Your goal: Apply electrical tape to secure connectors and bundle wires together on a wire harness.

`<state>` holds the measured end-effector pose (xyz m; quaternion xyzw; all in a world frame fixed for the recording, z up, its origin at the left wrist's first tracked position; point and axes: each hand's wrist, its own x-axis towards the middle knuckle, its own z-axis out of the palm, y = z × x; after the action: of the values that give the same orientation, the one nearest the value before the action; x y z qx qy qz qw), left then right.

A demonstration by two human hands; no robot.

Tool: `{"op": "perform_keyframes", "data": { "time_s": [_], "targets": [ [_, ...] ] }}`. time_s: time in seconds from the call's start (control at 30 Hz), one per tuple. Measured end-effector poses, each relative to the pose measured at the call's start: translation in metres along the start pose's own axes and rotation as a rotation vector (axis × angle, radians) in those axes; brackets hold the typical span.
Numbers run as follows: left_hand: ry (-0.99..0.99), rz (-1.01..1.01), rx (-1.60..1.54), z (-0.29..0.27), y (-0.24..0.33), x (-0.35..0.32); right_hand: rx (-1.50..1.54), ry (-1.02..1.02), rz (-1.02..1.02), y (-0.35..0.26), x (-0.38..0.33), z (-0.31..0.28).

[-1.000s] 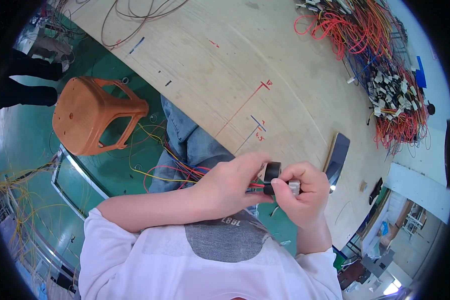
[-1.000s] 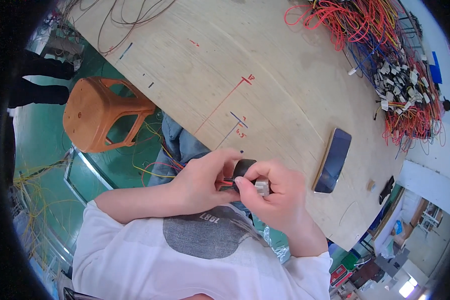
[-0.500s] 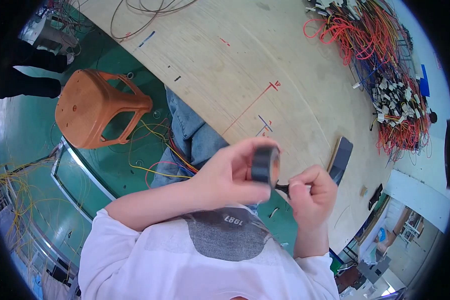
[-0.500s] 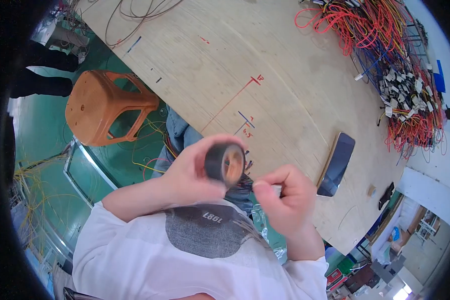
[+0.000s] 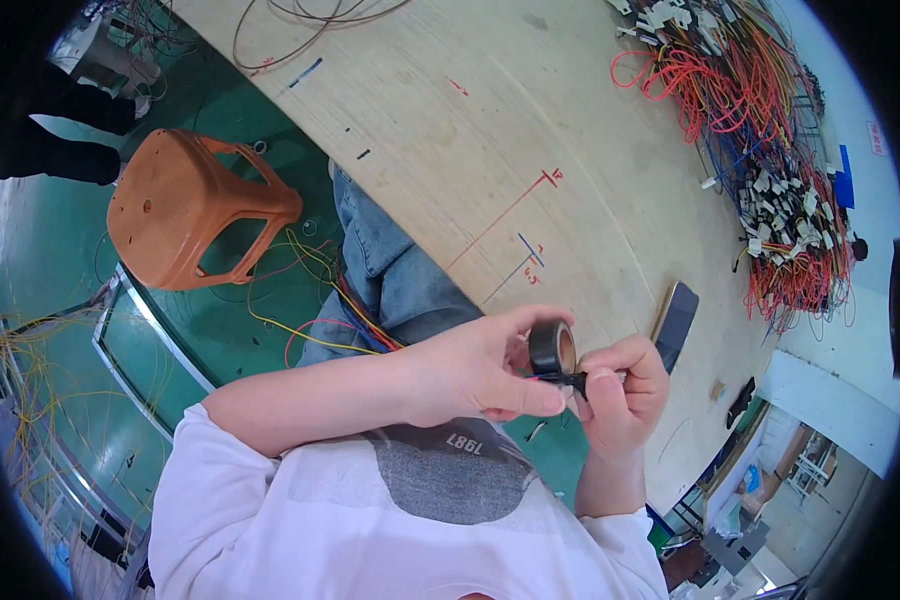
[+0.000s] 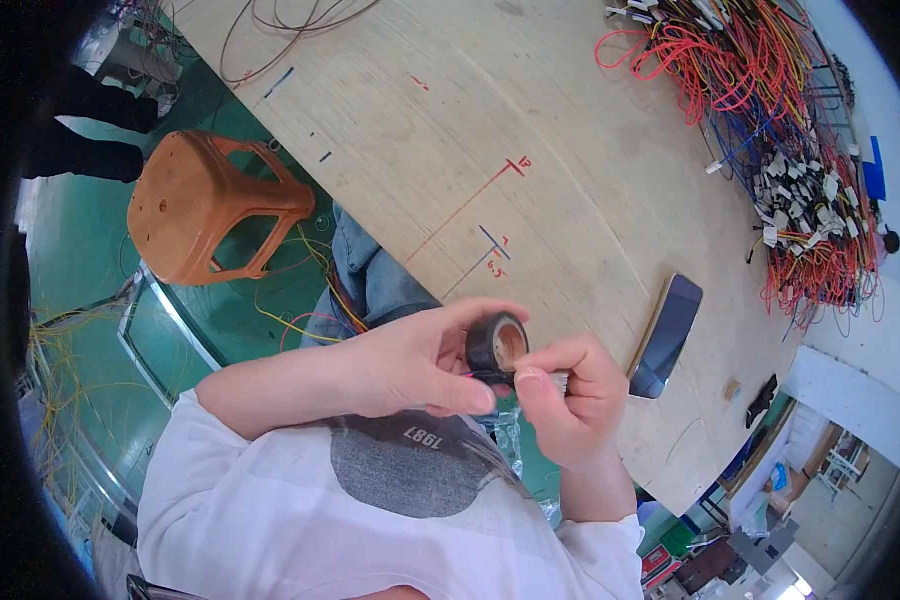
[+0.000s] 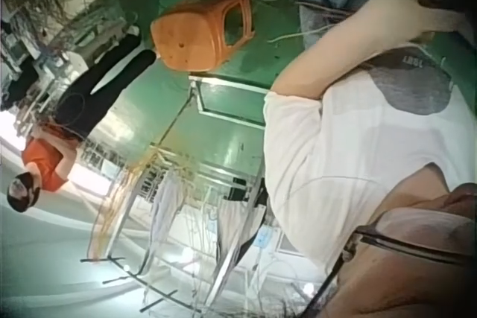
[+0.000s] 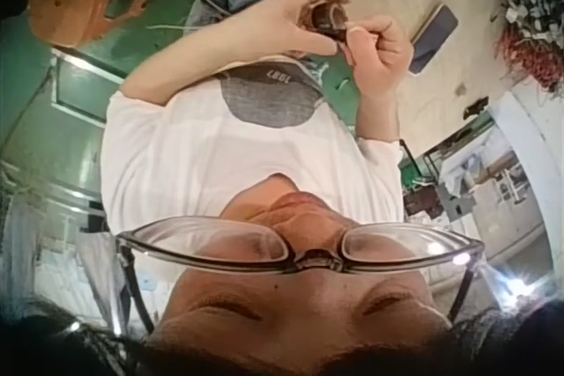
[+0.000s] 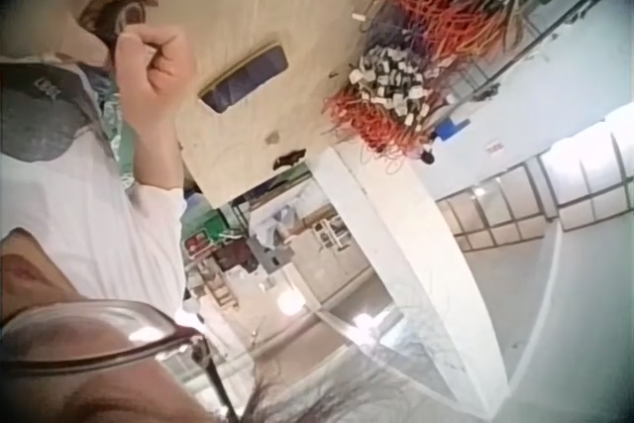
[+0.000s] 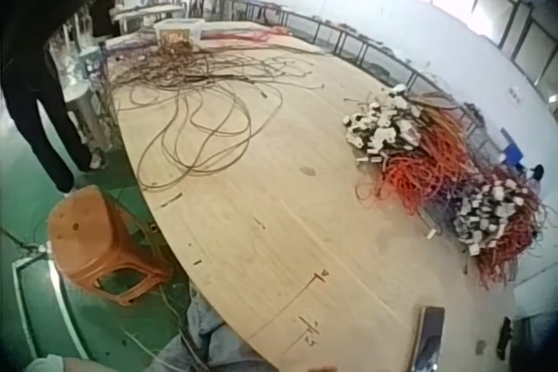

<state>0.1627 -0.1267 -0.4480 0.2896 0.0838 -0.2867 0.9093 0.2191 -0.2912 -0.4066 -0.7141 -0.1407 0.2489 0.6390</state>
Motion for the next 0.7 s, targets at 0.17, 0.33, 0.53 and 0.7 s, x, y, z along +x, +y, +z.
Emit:
{"op": "perform_keyframes", "data": {
  "time_s": [0.17,0.33,0.53,0.7],
  "targets": [
    [0.064,-0.030,-0.478,-0.002,0.006,-0.017,0.052,-0.015,0.108,-0.010,-0.005,0.000],
    [-0.184,0.513,0.143,-0.016,0.000,-0.020,0.278,0.026,0.282,-0.022,0.007,0.004],
    [0.254,0.365,0.710,0.007,0.016,-0.007,-0.173,-0.079,0.219,-0.024,0.013,0.000],
    [0.261,0.368,0.504,0.016,0.013,0.001,0.116,-0.021,-0.051,0.000,0.028,0.020]
  ]
}}
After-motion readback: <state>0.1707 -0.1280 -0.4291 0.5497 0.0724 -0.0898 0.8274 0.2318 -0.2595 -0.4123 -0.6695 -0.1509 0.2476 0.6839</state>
